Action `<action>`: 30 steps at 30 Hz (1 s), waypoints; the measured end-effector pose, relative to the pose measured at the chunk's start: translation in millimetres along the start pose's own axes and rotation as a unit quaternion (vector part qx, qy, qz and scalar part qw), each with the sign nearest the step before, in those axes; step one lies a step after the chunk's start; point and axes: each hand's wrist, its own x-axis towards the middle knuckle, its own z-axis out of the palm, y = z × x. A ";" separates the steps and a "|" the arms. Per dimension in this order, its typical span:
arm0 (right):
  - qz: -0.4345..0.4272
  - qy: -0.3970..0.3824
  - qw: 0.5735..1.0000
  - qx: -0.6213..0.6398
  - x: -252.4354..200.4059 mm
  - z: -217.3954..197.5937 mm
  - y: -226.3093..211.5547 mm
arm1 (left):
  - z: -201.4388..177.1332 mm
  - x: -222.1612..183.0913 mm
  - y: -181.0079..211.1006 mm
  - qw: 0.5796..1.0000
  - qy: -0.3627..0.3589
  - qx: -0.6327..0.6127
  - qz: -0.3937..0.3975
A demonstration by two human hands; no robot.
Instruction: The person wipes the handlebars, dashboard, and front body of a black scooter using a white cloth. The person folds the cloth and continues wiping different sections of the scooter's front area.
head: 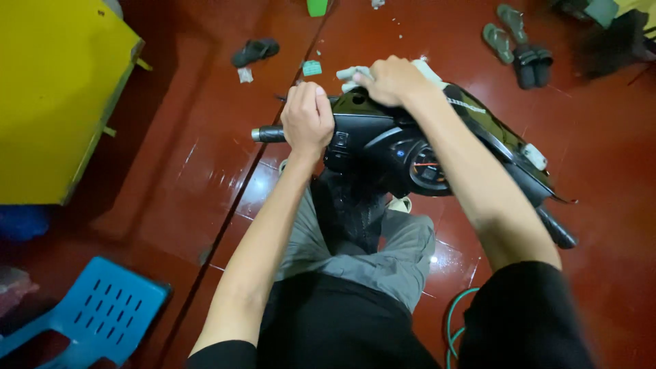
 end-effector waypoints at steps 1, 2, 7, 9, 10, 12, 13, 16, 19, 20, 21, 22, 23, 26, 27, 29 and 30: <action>0.005 0.005 1.000 0.001 -22.1 -13.0 -12.7 | 2.0 -1.5 -3.6 1.000 -0.002 -0.003 0.006; 0.006 0.028 0.999 0.042 -43.9 -25.3 -24.9 | 5.1 -3.0 -7.2 1.000 -0.002 0.012 -0.003; -0.026 0.133 0.989 0.056 -142.4 -33.4 -73.6 | 15.4 -10.0 -27.4 0.997 -0.013 0.065 0.034; 0.017 0.170 0.963 0.208 -170.2 -13.4 -93.1 | 17.7 -13.9 -36.1 0.999 -0.008 0.029 0.044; 0.022 0.176 0.961 0.211 -178.0 24.7 -97.3 | 11.6 -13.1 -30.4 0.998 -0.011 0.027 0.052; 0.197 0.108 0.769 0.599 -197.5 104.9 -108.9 | 1.3 -18.4 -18.1 0.994 0.035 -0.092 0.050; 0.200 0.116 0.763 0.603 -215.6 86.5 -120.6 | -7.6 -35.8 -5.9 0.993 0.028 -0.096 0.058; 0.288 0.061 0.431 0.853 -256.9 76.3 -130.7 | -29.4 -88.2 20.7 0.990 0.045 -0.134 0.030; 0.326 0.100 0.243 0.908 -284.7 110.3 -94.8 | -29.0 -118.5 39.9 0.981 0.022 -0.189 0.048; 0.296 0.216 0.284 0.886 -293.7 88.4 -87.5 | -25.9 -109.1 45.5 0.977 0.021 -0.193 0.091; 0.258 0.323 0.325 0.851 -300.9 65.4 -79.6 | -24.4 -99.6 50.5 0.972 0.025 -0.191 0.131; 0.261 0.321 0.327 0.850 -305.5 67.2 -65.1 | -20.2 -79.5 62.3 0.973 0.024 -0.191 0.127; 0.197 0.444 0.452 0.748 -304.9 68.0 -48.4 | -14.0 -54.1 72.7 0.971 0.010 -0.180 0.157; 0.078 0.507 0.664 0.543 -285.3 10.9 -13.7 | 15.3 -5.7 74.3 0.971 -0.074 -0.109 0.199; 0.038 0.455 0.761 0.461 -279.1 -15.9 -7.8 | 24.4 2.8 69.5 0.966 -0.149 -0.050 0.207; -0.020 0.396 0.862 0.315 -231.6 -46.8 -7.7 | 35.0 -8.9 60.1 0.967 -0.164 -0.002 0.194; -0.072 0.321 0.932 0.156 -205.9 -63.7 -5.9 | 43.7 -11.8 54.8 0.966 -0.179 0.043 0.180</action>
